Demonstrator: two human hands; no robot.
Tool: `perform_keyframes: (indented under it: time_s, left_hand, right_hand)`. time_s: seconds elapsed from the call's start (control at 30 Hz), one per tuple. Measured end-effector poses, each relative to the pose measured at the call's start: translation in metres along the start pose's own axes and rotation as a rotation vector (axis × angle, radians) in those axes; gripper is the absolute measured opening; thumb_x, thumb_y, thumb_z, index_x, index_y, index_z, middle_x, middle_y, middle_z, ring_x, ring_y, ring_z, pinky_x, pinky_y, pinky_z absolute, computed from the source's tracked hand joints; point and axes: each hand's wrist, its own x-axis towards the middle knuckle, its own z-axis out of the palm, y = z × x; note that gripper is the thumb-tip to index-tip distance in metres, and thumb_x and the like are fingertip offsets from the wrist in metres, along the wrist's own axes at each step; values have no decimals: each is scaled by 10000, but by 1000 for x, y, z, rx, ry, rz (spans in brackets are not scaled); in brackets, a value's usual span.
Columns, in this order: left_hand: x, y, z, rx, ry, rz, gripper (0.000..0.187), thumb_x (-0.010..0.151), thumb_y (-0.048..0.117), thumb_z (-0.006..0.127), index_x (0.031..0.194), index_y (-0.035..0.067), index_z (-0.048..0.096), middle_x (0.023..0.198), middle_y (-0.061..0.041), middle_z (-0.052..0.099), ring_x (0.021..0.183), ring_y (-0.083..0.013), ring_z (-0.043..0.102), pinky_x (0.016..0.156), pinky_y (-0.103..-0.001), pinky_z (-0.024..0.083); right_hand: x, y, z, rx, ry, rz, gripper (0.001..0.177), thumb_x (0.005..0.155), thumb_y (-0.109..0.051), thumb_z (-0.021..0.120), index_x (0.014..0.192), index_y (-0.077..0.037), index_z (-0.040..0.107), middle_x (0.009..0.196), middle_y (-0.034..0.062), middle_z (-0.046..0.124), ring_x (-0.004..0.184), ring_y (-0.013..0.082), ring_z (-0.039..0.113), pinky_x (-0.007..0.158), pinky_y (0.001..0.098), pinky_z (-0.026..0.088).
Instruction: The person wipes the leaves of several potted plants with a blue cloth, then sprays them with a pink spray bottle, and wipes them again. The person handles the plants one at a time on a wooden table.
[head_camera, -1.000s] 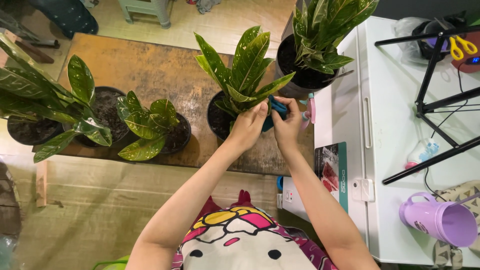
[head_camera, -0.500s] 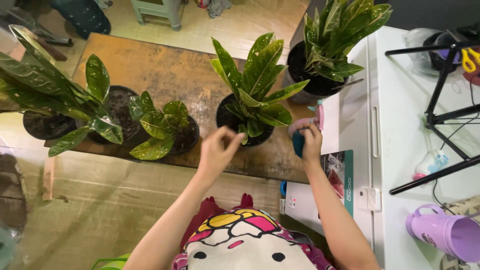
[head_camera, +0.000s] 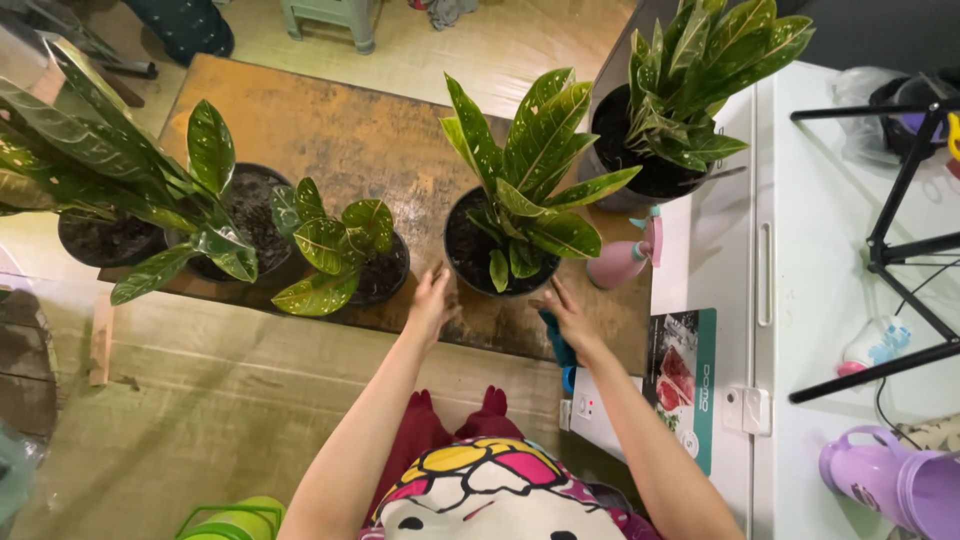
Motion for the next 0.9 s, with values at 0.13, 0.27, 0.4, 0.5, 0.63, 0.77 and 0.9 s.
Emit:
perform_keyframes:
  time_s: [0.13,0.27,0.4,0.5,0.63,0.77,0.9]
  left_hand:
    - [14,0,11,-32,-57,-25,796,1033,380,612,1640,123,166,1700,-198,115,1508,-504,230,1069,-701,397]
    - [37,-17,11,1,-35,-12,861,1000,168,647,1650,129,84,1684,-230,45,1481,-516,265,996,-649,498]
    - [59,-36,10,79,-8,79,779,1004,122,597,1645,138,154,1666,-246,181,1443,-487,361,965,-576,555]
    - [53,-26,16,264,-10,259,756,977,120,590,1613,-2,201,1634,-325,223,1518,-436,232,1227,-558,260]
    - [76,-30,21,257,-14,291,742,988,106,560,1618,-2,183,1638,-328,202,1537,-418,180,1262,-545,177]
    - [119,-43,27,262,2,309,744,975,109,593,1616,19,226,1650,-290,216,1543,-373,187,1262,-503,191]
    - [140,-29,50,235,3,326,756,976,98,587,1621,10,203,1652,-311,178,1547,-390,154,1272,-511,156]
  right_hand:
    - [22,17,-2,106,-31,53,803,916,-588,684,1600,-325,357,1630,270,299,1517,426,250,1237,560,232]
    - [63,55,2,271,-8,-12,811,949,-442,713,1615,-198,319,1596,325,302,1475,464,309,1208,570,294]
    - [129,116,-5,258,25,-163,660,933,-324,770,1518,-159,513,1541,176,483,1374,379,497,1128,525,423]
    - [140,120,-7,264,51,-200,488,913,-278,781,1340,-80,653,1204,170,683,1144,322,655,1020,495,505]
    - [156,117,-5,193,82,-232,286,877,-306,811,1081,-128,721,950,64,697,958,195,660,891,408,536]
    - [162,86,-11,87,122,-146,349,856,-352,765,1171,-209,717,941,61,781,1018,170,704,926,349,515]
    - [143,24,-15,11,156,-83,651,867,-404,732,1443,-134,590,1383,138,653,1355,287,547,1107,459,426]
